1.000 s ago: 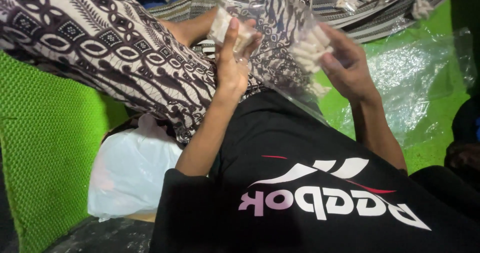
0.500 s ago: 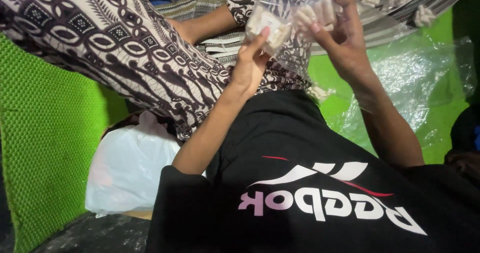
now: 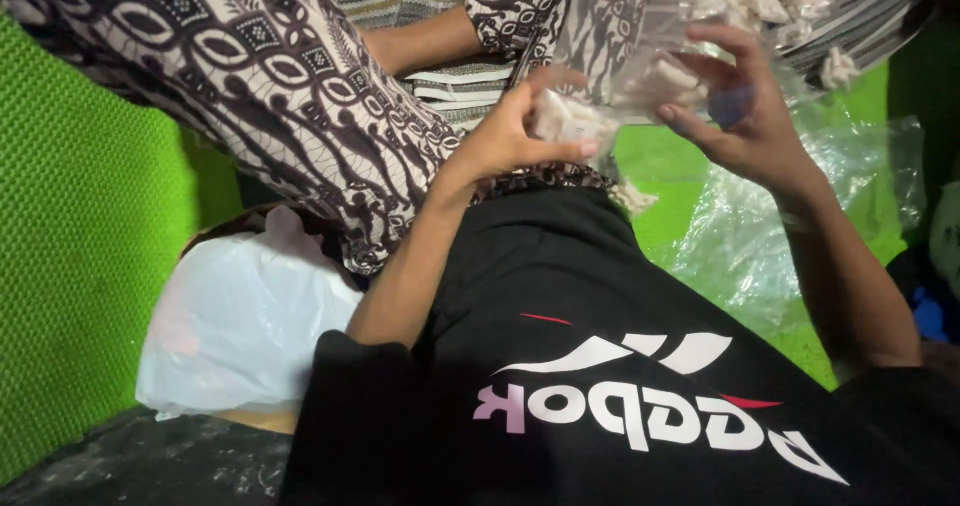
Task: Manually picking up small snacks from a pile and filling individual plastic bags.
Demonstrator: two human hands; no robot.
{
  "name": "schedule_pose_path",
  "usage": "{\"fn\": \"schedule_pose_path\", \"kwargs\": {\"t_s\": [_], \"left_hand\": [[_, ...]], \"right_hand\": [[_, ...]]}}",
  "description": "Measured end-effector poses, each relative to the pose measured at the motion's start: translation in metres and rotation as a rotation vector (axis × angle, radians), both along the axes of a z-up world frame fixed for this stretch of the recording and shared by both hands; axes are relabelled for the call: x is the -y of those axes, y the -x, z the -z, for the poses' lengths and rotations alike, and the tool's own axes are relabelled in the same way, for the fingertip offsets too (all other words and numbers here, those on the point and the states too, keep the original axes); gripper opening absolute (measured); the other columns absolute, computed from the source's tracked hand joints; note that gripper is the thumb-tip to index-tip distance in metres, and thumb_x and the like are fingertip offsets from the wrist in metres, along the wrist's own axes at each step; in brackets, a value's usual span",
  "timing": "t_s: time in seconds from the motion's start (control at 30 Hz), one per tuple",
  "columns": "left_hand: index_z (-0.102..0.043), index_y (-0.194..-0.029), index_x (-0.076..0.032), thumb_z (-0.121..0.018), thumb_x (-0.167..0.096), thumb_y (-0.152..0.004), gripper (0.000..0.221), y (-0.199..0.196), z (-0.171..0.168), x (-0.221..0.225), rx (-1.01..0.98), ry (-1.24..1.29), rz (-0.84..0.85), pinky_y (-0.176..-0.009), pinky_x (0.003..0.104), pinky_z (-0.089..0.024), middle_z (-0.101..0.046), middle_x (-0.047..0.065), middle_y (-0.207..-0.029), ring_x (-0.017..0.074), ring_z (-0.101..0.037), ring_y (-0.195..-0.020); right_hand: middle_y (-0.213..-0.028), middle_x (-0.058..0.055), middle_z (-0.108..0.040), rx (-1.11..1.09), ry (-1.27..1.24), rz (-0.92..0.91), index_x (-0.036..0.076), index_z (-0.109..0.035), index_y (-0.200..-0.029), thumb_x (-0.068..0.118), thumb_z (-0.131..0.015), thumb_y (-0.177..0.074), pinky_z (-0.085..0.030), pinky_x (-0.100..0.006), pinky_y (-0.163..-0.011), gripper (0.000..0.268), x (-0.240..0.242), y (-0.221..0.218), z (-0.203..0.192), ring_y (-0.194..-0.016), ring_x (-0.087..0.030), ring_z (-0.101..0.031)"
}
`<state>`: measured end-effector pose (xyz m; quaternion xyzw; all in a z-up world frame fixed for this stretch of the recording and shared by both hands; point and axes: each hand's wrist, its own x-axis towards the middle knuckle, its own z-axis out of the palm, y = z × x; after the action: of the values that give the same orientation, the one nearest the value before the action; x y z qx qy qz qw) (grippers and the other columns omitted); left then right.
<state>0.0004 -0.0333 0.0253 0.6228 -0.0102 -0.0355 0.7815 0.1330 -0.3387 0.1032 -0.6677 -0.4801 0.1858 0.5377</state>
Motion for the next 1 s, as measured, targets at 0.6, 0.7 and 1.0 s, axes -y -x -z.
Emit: {"fn": "schedule_pose_path", "kwargs": {"t_s": [0.6, 0.7, 1.0], "left_hand": [[-0.068, -0.159, -0.005, -0.108, -0.030, -0.090, 0.084, -0.005, 0.000, 0.020, 0.038, -0.006, 0.198, -0.122, 0.034, -0.069, -0.087, 0.013, -0.151, 0.0255, -0.088, -0.134], [-0.067, -0.092, -0.023, -0.094, -0.066, -0.089, 0.051, -0.008, -0.008, 0.016, -0.045, -0.245, 0.074, -0.061, 0.032, -0.022, -0.034, -0.013, -0.077, 0.0054, -0.032, -0.067], [-0.081, -0.151, -0.002, -0.096, -0.061, -0.106, 0.076, -0.003, 0.006, 0.027, 0.078, 0.001, -0.041, -0.120, 0.051, -0.061, -0.086, 0.022, -0.139, 0.0280, -0.079, -0.129]], "right_hand": [[-0.158, -0.023, -0.066, -0.078, -0.041, 0.145, 0.003, -0.053, -0.151, -0.015, -0.082, -0.119, -0.075, -0.044, -0.124, 0.046, -0.017, 0.014, 0.021, -0.147, -0.035, -0.076], [-0.148, -0.028, -0.074, 0.380, 0.018, 0.103, -0.008, -0.072, -0.150, -0.001, -0.086, -0.122, -0.077, -0.045, -0.110, 0.032, -0.027, 0.009, 0.006, -0.141, -0.041, -0.076], [-0.142, -0.033, -0.083, 0.367, -0.054, 0.068, -0.007, -0.086, -0.139, -0.015, -0.092, -0.105, -0.072, -0.047, -0.093, 0.036, -0.026, 0.007, -0.012, -0.130, -0.046, -0.084]]}}
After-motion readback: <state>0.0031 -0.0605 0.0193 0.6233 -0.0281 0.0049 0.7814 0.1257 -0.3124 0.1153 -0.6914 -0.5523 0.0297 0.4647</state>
